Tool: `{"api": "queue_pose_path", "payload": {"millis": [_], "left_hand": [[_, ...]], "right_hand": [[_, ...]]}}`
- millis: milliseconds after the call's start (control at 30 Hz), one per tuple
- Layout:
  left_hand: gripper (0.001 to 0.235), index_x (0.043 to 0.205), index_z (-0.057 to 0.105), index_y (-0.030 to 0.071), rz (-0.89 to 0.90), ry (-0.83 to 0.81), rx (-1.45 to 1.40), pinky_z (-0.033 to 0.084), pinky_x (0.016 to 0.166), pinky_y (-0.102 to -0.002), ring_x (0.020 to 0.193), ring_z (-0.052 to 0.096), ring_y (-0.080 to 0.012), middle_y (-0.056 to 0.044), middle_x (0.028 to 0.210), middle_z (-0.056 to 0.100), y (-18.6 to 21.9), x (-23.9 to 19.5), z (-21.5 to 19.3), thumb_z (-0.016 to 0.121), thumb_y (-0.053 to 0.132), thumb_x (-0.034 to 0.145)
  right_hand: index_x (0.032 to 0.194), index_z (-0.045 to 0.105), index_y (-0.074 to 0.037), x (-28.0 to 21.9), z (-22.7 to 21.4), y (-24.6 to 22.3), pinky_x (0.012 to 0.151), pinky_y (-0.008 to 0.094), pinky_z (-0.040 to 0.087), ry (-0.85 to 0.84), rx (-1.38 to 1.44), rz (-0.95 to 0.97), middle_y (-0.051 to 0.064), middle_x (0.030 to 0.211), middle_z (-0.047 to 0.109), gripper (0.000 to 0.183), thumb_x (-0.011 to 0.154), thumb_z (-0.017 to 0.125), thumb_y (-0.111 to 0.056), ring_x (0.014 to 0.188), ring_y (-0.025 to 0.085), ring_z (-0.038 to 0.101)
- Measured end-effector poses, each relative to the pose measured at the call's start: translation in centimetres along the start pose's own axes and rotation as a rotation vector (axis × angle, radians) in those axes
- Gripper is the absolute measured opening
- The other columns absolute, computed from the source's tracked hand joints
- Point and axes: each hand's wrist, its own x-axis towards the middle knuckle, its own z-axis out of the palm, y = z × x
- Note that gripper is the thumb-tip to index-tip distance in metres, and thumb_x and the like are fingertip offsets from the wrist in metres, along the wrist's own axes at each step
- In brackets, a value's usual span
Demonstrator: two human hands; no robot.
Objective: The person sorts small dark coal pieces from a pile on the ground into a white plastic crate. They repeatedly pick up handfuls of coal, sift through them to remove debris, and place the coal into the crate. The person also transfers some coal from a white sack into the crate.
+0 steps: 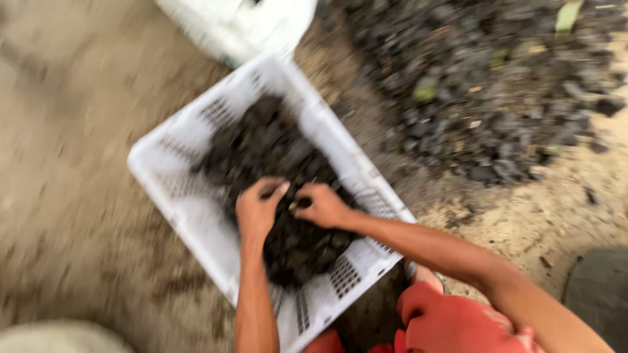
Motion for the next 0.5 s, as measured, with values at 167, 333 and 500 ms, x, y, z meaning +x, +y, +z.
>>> {"api": "queue_pose_path", "payload": {"millis": [167, 333, 500], "left_hand": [[0.025, 0.107, 0.078, 0.006, -0.019, 0.003, -0.103, 0.058, 0.076, -0.037, 0.085, 0.073, -0.0205, -0.009, 0.094, 0.078, 3.4, -0.3, 2.4, 0.076, 0.026, 0.092], [0.023, 0.106, 0.076, 0.007, 0.204, 0.010, 0.054, 0.058, 0.075, -0.039, 0.085, 0.072, -0.0234, -0.008, 0.101, 0.075, 4.7, -2.3, 4.7, 0.073, 0.026, 0.094], [0.020, 0.102, 0.079, 0.009, 0.487, 0.028, 0.456, 0.055, 0.082, -0.042, 0.090, 0.070, -0.0303, -0.009, 0.099, 0.076, 5.4, -4.6, 5.5, 0.073, 0.024, 0.090]], "right_hand": [[0.108, 0.066, -0.001, -0.4, -3.8, -0.2, 0.090, 0.040, 0.061, -0.020, 1.231, 0.670, 0.008, 0.098, 0.070, 0.020, 0.090, 0.064, -0.010, 0.092, 0.023, 0.076], [0.106, 0.065, 0.000, -1.1, -5.1, -0.1, 0.094, 0.040, 0.061, 0.087, 1.362, 0.666, 0.009, 0.100, 0.067, 0.013, 0.100, 0.056, -0.008, 0.094, 0.020, 0.069], [0.100, 0.069, 0.000, -1.7, -5.4, -0.3, 0.072, 0.031, 0.055, 0.173, 1.521, 0.860, 0.009, 0.088, 0.069, 0.037, 0.099, 0.048, -0.031, 0.078, 0.019, 0.064]]}}
